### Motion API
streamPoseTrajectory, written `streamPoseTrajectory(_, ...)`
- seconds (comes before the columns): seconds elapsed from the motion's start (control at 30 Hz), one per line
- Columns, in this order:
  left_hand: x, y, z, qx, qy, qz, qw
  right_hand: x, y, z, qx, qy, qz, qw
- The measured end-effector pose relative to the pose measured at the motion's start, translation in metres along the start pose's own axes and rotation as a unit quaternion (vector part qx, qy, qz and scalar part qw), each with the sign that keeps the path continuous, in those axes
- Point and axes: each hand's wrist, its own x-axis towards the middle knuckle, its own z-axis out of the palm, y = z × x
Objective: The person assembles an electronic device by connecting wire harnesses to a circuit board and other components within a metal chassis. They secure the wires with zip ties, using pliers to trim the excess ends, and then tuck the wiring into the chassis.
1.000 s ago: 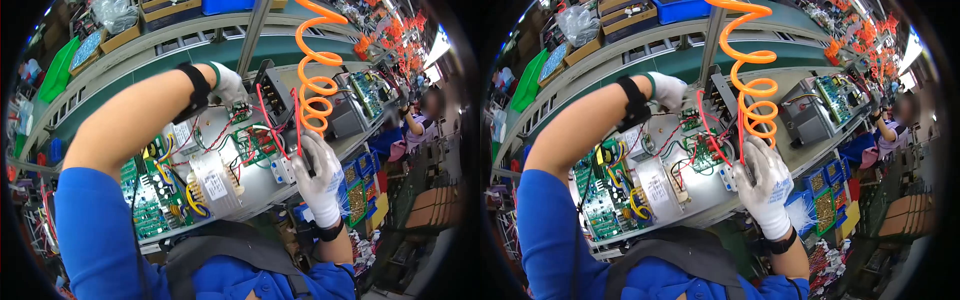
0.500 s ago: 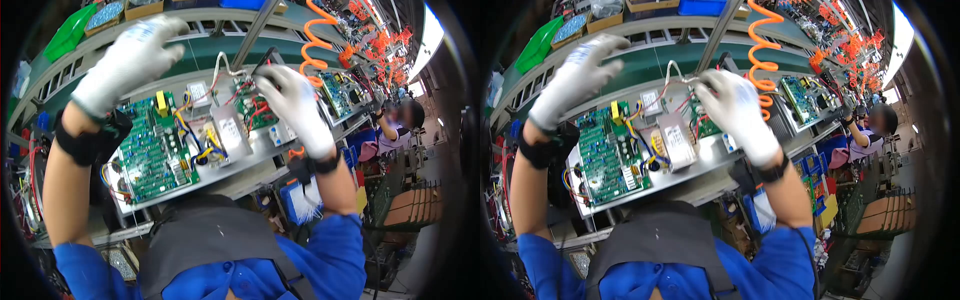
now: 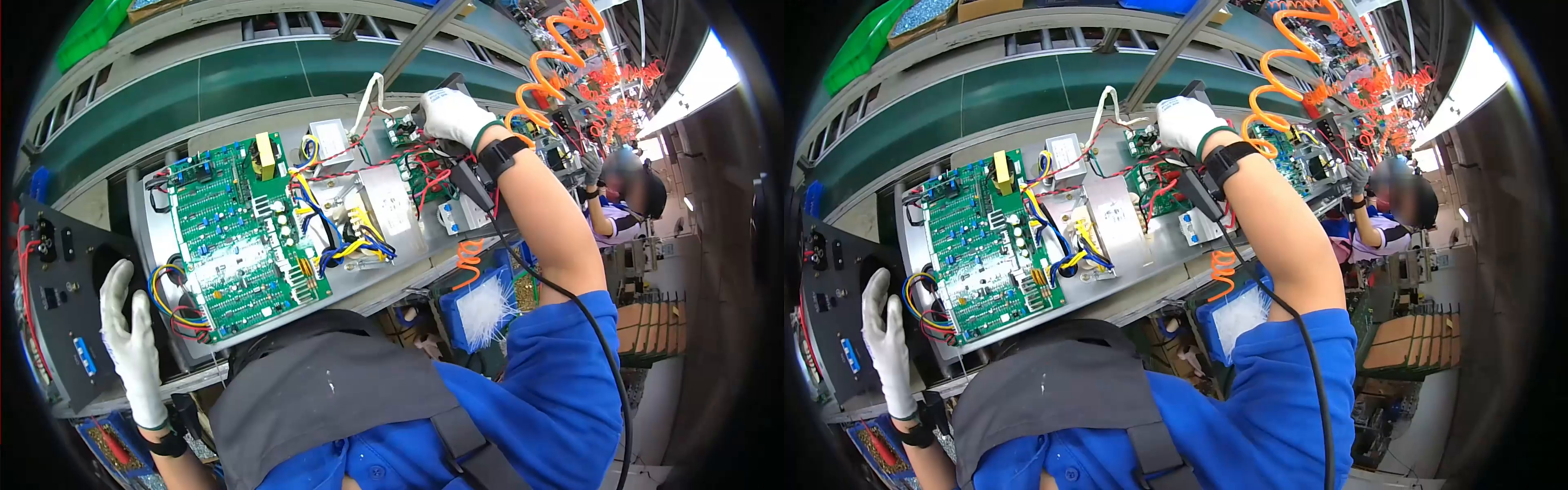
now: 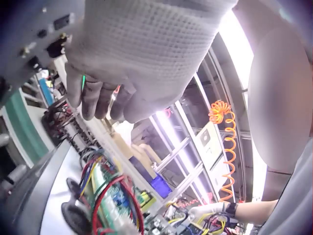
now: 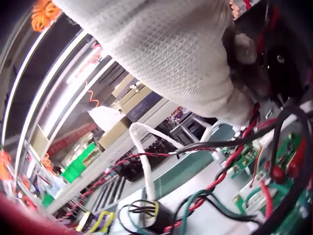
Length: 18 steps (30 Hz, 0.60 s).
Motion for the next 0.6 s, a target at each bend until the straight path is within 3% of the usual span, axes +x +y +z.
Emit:
streamPoseTrajectory(0.2, 0.021, -0.026, 0.030, -0.033, 0.004, 0.031, 0.999, 0.012, -0.002, 0.018, 0.043, -0.085, 0.029, 0.995)
streamPoseTrajectory(0.27, 0.021, -0.035, 0.039, -0.115, -0.004, 0.006, 0.993, 0.010, -0.001, 0.023, 0.071, -0.076, 0.040, 0.994)
streamPoseTrajectory(0.4, 0.021, -0.025, 0.043, -0.088, -0.043, 0.004, 0.995, 0.016, -0.002, 0.024, 0.105, -0.088, 0.052, 0.989)
streamPoseTrajectory(0.47, 0.022, -0.021, 0.052, -0.087, -0.043, 0.006, 0.995, 0.015, -0.005, 0.028, 0.074, -0.030, 0.026, 0.996)
streamPoseTrajectory(0.5, 0.023, -0.021, 0.054, -0.073, -0.033, 0.010, 0.997, 0.015, -0.012, 0.011, 0.069, -0.096, 0.048, 0.992)
streamPoseTrajectory(0.6, 0.022, -0.023, 0.053, -0.046, -0.027, 0.028, 0.998, 0.020, -0.005, 0.025, 0.064, -0.079, 0.016, 0.995)
